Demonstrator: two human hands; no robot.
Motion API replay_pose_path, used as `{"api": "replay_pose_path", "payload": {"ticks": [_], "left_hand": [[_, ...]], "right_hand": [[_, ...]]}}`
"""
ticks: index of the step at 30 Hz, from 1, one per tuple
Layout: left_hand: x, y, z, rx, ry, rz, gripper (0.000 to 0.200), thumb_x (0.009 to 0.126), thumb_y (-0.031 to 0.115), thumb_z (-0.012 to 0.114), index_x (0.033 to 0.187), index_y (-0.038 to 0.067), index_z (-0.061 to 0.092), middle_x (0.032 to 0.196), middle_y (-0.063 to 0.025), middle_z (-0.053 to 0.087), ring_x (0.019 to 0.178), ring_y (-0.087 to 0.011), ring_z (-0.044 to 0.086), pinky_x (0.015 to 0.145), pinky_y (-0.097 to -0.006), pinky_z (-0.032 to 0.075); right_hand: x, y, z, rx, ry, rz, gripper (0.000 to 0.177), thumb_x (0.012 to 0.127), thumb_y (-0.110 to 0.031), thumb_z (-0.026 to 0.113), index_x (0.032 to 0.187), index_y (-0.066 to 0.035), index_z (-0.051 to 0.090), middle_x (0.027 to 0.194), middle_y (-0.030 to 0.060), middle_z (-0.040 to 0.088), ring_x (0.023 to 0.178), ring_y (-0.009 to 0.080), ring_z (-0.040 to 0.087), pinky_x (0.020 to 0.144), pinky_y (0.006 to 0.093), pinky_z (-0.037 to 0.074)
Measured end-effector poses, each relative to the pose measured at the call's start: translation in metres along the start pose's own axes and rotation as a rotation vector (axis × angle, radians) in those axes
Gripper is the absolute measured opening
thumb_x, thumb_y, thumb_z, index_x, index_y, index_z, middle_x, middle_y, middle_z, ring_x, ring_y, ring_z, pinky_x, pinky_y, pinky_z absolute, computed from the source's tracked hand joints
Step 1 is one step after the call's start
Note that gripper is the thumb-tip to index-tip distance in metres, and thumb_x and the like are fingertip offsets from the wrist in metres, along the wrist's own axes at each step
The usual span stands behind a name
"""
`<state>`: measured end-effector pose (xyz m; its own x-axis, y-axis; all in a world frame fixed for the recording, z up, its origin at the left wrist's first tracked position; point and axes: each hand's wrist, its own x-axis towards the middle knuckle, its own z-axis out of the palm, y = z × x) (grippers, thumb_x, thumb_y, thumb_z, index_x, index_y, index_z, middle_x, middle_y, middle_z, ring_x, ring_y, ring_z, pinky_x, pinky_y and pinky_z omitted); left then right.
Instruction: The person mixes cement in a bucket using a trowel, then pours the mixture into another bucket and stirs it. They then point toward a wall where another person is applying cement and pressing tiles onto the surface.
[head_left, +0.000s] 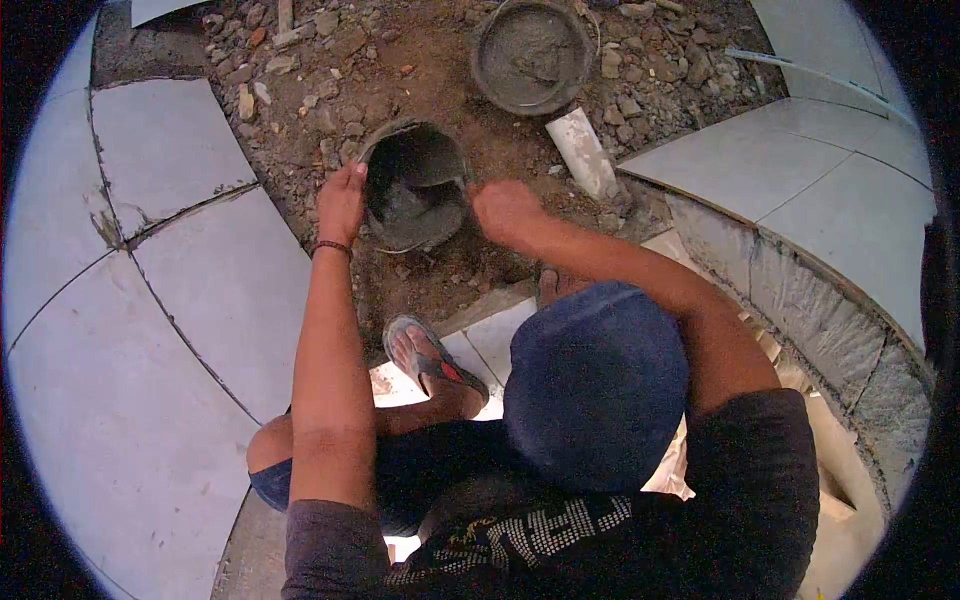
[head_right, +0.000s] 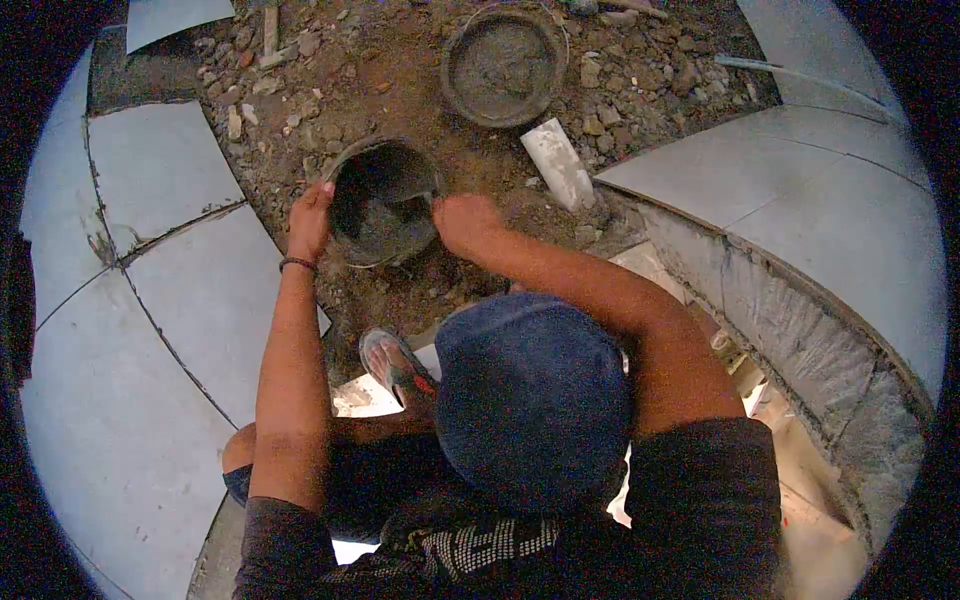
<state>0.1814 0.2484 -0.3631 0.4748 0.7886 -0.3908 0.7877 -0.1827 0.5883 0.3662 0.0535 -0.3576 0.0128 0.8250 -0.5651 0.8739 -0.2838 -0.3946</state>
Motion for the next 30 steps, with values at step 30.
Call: {"api": "replay_pose_path", "payload": {"ticks": [30], "left_hand": [[-0.043, 0.119, -0.053, 0.208, -0.06, 0.632, 0.027, 0.081, 0.022, 0.069, 0.096, 0.0, 0.066, 0.074, -0.0199, 0.062, 0.062, -0.0321, 0.06, 0.056, -0.0376, 0.047]], "right_hand": [[-0.039, 0.02, -0.01, 0.83, -0.094, 0.029, 0.03, 0.081, -0.021, 0.054, 0.105, -0.006, 0.065, 0.073, 0.0139, 0.064, 0.056, 0.0227, 0.059, 0.054, 0.0383, 0.047]]}}
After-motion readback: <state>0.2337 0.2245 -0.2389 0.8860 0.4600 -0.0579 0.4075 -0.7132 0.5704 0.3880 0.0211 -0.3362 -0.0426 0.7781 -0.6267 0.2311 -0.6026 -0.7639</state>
